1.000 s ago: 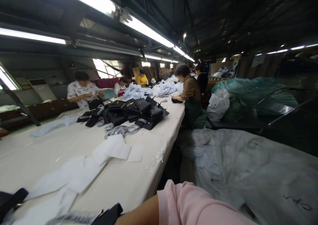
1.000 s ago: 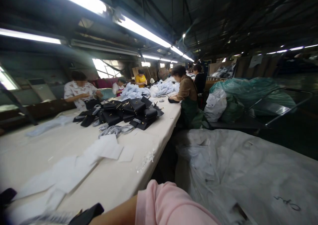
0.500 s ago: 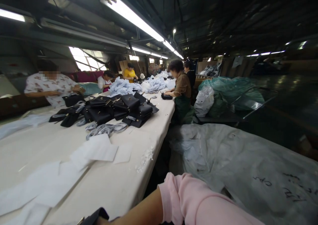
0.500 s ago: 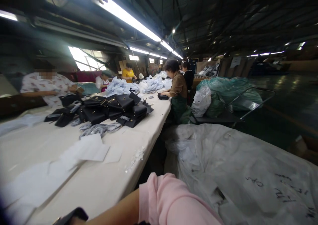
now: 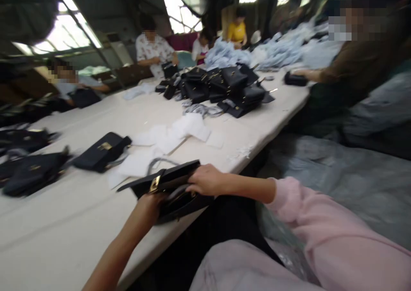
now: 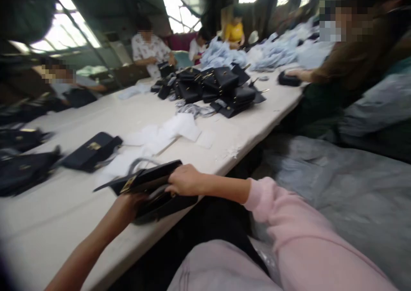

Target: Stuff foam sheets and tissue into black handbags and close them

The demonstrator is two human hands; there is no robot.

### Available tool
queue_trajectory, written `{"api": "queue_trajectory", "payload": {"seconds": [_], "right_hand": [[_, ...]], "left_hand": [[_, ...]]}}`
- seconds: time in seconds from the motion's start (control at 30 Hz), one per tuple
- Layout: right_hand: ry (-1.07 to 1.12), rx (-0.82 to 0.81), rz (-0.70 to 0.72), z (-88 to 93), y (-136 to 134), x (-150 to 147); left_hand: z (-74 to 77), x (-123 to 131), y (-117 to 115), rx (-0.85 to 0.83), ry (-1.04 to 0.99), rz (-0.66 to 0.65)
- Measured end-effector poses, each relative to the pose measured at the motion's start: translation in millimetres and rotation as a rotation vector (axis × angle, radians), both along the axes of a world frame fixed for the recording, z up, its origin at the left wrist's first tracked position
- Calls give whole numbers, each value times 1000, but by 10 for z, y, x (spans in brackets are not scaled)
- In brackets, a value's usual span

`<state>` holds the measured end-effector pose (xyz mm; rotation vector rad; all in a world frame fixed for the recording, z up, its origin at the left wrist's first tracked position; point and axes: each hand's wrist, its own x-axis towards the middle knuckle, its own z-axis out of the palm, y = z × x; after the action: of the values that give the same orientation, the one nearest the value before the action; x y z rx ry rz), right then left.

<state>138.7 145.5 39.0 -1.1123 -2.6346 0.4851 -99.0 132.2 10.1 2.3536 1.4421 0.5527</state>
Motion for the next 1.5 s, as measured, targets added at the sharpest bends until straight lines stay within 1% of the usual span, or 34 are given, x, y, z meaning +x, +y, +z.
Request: {"api": "queue_trajectory", "payload": {"seconds": [0.03, 0.1, 0.17, 0.27, 0.33, 0.37, 0.43, 0.53, 0.6, 0.67, 0.73, 0.8, 0.87, 0.93, 1.03, 1.1, 1.17, 1.23, 1.33, 1.37, 1.43, 1.5], "right_hand": [[42, -1, 36, -45, 38, 66], [220, -8, 153, -151, 105, 181], [394, -13, 196, -249, 132, 252], [536, -6, 130, -333, 116, 262], [525, -18, 113, -316, 90, 238], [481, -30, 98, -282, 71, 226], [327, -58, 31, -174, 18, 208], [67, -111, -108, 1, -64, 189], [-4, -148, -148, 59, -89, 179], [27, -179, -137, 50, -80, 175], [104, -200, -106, -10, -49, 179], [182, -206, -82, -93, -17, 179], [247, -198, -71, -172, 6, 164], [285, -191, -61, -228, 23, 133], [345, -182, -33, -268, 44, 87], [417, -182, -22, -277, 57, 80], [505, -215, -27, -285, 66, 94], [579, -259, -45, -298, 69, 114], [653, -276, -70, -331, 85, 121], [667, -277, -76, -345, 97, 116], [683, -279, -99, -375, 128, 101], [679, -274, -120, -393, 154, 95]], "left_hand": [[16, -99, -120, -42, 33, 25], [61, -132, -283, -92, 61, 63], [92, -11, -359, -56, 42, 98], [80, 250, -390, 81, -11, 107], [44, 382, -373, 126, -20, 121], [24, 428, -355, 119, -9, 123], [-7, 487, -313, 67, 17, 119], [-21, 516, -270, 5, 12, 81], [-7, 504, -268, -14, -9, 92], [17, 476, -272, -57, -34, 137], [37, 443, -269, -113, -52, 178], [36, 417, -249, -133, -47, 180], [0, 404, -216, -134, -13, 158], [-66, 400, -176, -138, 38, 125], [-171, 389, -125, -149, 106, 75], [-190, 369, -112, -138, 119, 69], [-138, 356, -127, -145, 83, 100], [-26, 374, -167, -194, 36, 122], [159, 492, -223, -286, 35, 90], [201, 551, -229, -289, 45, 108], [235, 679, -216, -233, 77, 209], [219, 786, -184, -135, 131, 304]]}}
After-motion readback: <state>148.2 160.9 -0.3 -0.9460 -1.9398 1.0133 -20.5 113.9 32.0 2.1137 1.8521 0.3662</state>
